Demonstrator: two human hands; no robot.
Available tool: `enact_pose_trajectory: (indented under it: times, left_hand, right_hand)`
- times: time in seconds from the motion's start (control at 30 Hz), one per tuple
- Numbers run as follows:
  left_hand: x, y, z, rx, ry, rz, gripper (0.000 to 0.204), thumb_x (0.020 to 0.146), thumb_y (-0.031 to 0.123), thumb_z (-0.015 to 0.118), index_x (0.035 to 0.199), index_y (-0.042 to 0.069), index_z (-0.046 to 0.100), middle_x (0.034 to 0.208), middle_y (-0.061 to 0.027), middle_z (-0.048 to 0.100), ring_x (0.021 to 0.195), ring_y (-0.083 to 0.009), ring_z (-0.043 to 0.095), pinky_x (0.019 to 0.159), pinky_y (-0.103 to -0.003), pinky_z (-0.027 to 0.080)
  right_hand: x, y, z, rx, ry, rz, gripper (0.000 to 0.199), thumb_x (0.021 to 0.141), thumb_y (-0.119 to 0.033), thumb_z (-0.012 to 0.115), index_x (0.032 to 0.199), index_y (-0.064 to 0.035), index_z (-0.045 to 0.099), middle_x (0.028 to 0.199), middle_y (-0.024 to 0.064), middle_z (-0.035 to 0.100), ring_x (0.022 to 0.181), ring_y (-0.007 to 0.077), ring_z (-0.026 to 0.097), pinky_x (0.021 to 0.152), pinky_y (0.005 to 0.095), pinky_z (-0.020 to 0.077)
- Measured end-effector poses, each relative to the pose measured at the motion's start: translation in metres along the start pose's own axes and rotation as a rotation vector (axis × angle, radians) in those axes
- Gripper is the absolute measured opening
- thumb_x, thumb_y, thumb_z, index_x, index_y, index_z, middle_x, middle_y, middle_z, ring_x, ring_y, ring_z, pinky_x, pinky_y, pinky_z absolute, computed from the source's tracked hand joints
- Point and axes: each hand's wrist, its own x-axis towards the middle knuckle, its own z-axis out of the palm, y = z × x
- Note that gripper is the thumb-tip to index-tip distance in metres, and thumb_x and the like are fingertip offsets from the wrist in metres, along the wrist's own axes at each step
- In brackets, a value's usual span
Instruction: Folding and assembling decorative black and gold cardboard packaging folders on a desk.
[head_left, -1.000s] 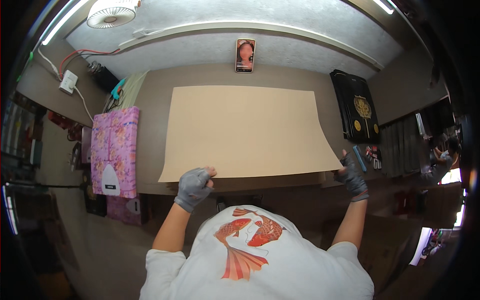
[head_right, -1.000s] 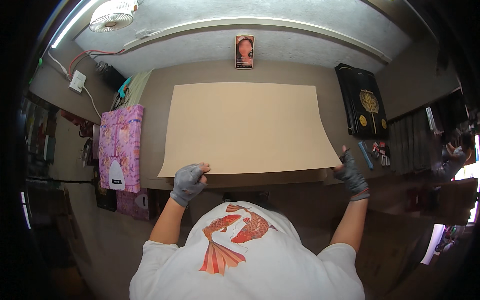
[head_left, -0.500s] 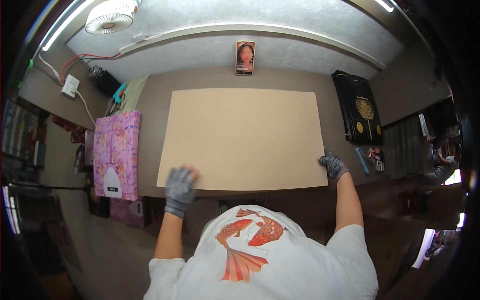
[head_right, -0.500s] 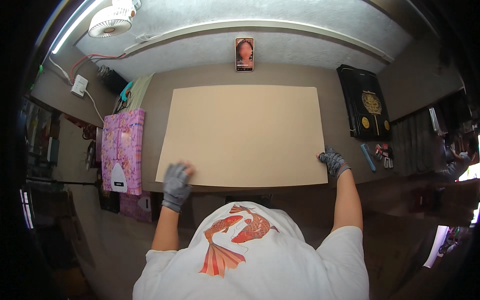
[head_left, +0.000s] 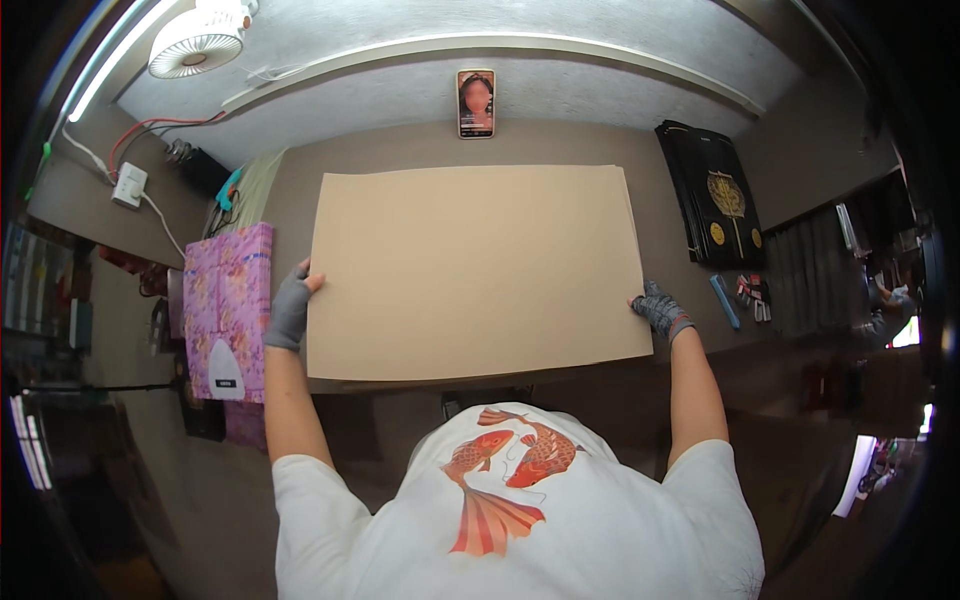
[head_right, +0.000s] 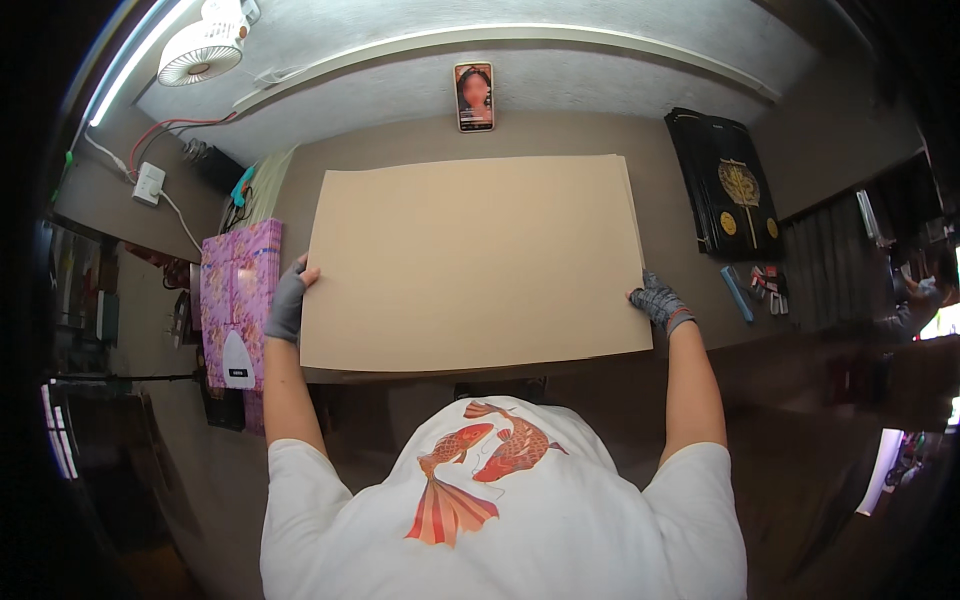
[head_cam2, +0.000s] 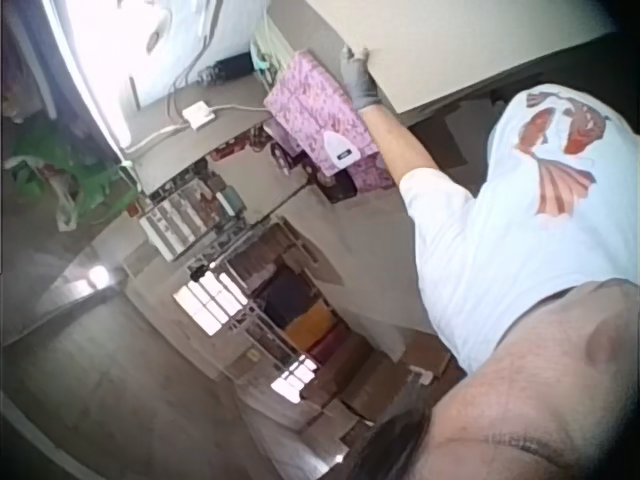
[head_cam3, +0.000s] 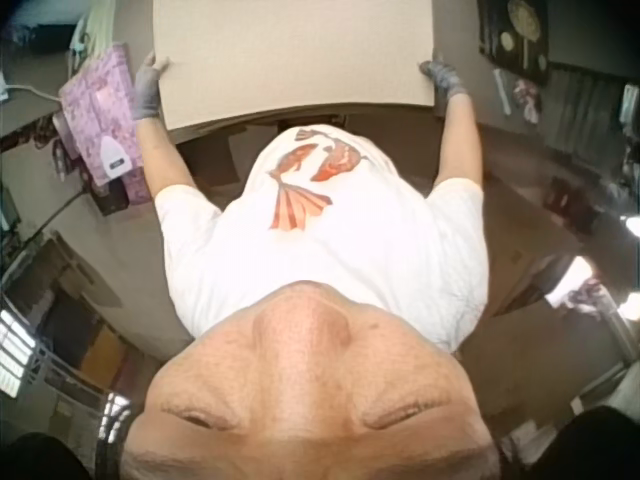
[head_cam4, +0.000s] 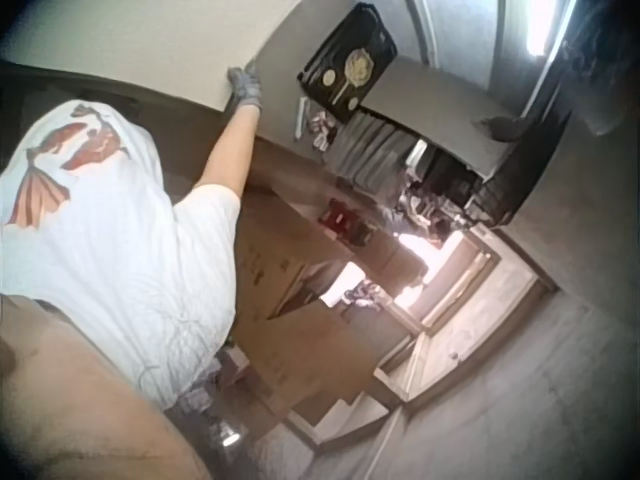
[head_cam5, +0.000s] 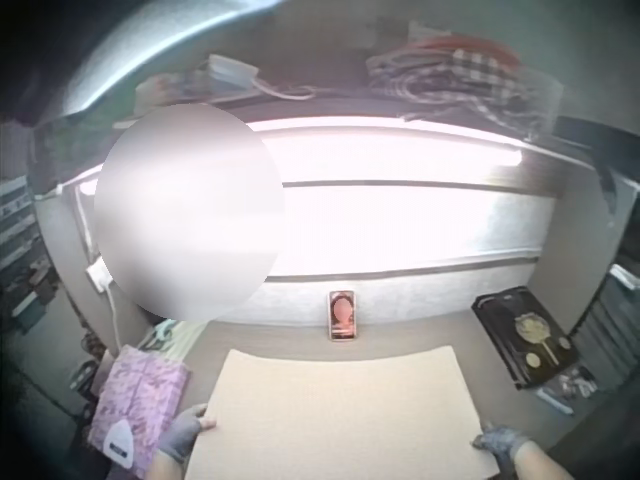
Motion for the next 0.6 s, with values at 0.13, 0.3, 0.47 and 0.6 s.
enact_pose_trajectory:
  times: [0.13,0.3,0.47,0.6]
  left_hand:
    - [0.002,0.058,0.056,0.421,-0.092,0.123,0.057,0.091,0.022,0.060,0.139,-0.006,0.046,0.110,-0.0130,0.068,0.090,-0.0239,0.068,0.076,-0.037,0.055]
    - [-0.023,0.080,0.194,1.290,-0.177,0.328,0.086,0.082,0.057,0.068,0.144,0.002,0.045,0.123,-0.0239,0.061,0.101,-0.0311,0.066,0.083,-0.040,0.052]
    - [0.005,0.036,0.225,1.771,-0.304,0.465,0.106,0.071,0.082,0.059,0.149,0.012,0.043,0.152,-0.0246,0.038,0.143,-0.0454,0.029,0.107,-0.068,0.025]
    - [0.016,0.002,0.216,1.744,-0.402,0.275,0.112,0.066,0.088,0.055,0.154,0.023,0.035,0.165,-0.0187,0.007,0.149,-0.0482,-0.009,0.108,-0.075,-0.002]
  right_hand:
    - [-0.002,-0.002,0.002,-0.065,0.012,0.017,0.078,0.087,-0.034,0.066,0.150,-0.0012,0.032,0.148,0.0201,0.045,0.137,0.0350,0.042,0.112,0.0381,0.0350]
    - [-0.008,-0.015,0.001,-0.122,0.025,0.075,0.083,0.085,-0.042,0.065,0.151,-0.0029,0.033,0.154,0.0205,0.036,0.144,0.0364,0.031,0.119,0.0395,0.0267]
    - [-0.014,-0.021,0.001,-0.066,0.027,0.067,0.081,0.085,-0.040,0.066,0.152,-0.0081,0.034,0.154,0.0189,0.037,0.144,0.0365,0.032,0.118,0.0393,0.0280]
    - [-0.002,-0.009,0.005,0.087,-0.025,0.066,0.079,0.085,-0.038,0.068,0.152,-0.0113,0.034,0.154,0.0166,0.039,0.144,0.0353,0.033,0.118,0.0383,0.0292]
